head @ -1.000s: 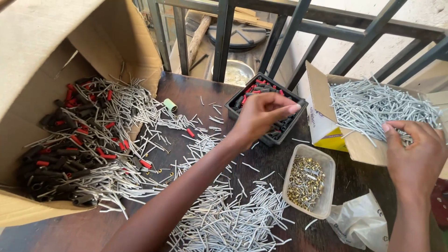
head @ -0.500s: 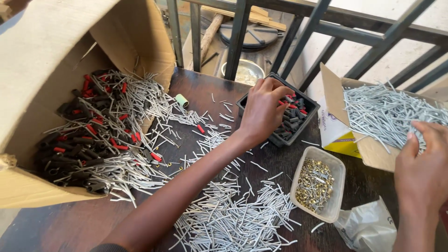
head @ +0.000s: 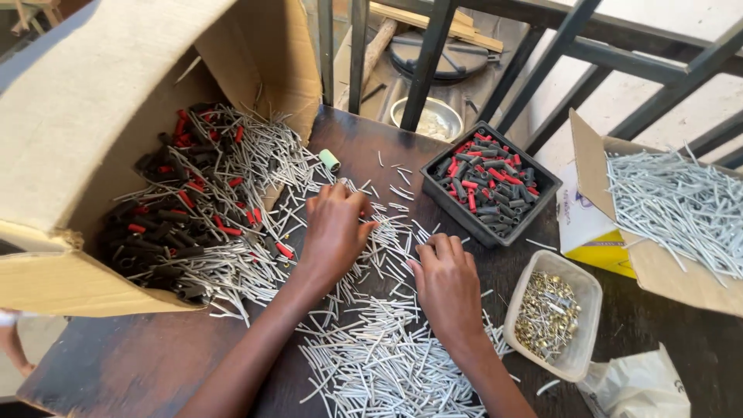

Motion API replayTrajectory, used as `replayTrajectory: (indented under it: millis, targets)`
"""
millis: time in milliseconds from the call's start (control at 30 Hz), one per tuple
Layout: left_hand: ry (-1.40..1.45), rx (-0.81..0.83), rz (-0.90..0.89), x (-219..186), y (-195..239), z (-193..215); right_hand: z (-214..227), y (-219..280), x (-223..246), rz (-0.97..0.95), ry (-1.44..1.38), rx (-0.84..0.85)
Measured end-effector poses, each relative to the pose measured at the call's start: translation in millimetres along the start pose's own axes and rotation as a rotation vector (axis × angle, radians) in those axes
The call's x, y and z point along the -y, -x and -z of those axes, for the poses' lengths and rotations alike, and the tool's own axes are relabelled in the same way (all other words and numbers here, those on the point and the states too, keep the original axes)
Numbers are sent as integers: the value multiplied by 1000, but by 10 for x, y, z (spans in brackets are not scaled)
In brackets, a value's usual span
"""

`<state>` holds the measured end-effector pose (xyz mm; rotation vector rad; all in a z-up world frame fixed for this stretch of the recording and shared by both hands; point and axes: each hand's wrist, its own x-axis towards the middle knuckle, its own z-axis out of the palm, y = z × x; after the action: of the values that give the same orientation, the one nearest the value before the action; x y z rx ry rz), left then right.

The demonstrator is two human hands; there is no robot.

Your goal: Sorting small metal pins and plastic clips into separate containers from a large pile

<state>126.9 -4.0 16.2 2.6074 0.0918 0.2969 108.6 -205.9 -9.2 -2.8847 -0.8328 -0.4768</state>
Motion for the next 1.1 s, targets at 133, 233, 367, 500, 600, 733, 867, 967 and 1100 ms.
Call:
replayTrajectory:
  millis: [133,233,367,500,600,733,867,967,1100]
  targets:
    - [-169,59,111,260,-44,52,14,4,91,-16,-13,-1]
    - [-145,-12,68,398,-76,-17,-15,127,65,-53,-78,31]
    - [1,-47,5,473,-163,-199,16,197,78,-46,-145,51]
    - [-83,-78,-192,492,-172,-236,176,175,112,-4,-229,-22]
    - [-83,-85,-256,460,-155,-133,291,165,58,5,-258,-87]
    - [125,-150,-273,257,-103,48,538,163,-239,-57,-273,-200]
    - [237,-218,-409,-269,-334,20,1001,307,-1077,-177,-180,-337]
    - [271,-213,-498,-727,-676,-145,1029,525,-1988,-336,245,-430]
    - [-8,-184,-624,-1079,-1141,-601,1009,691,-2573,-351,528,-429]
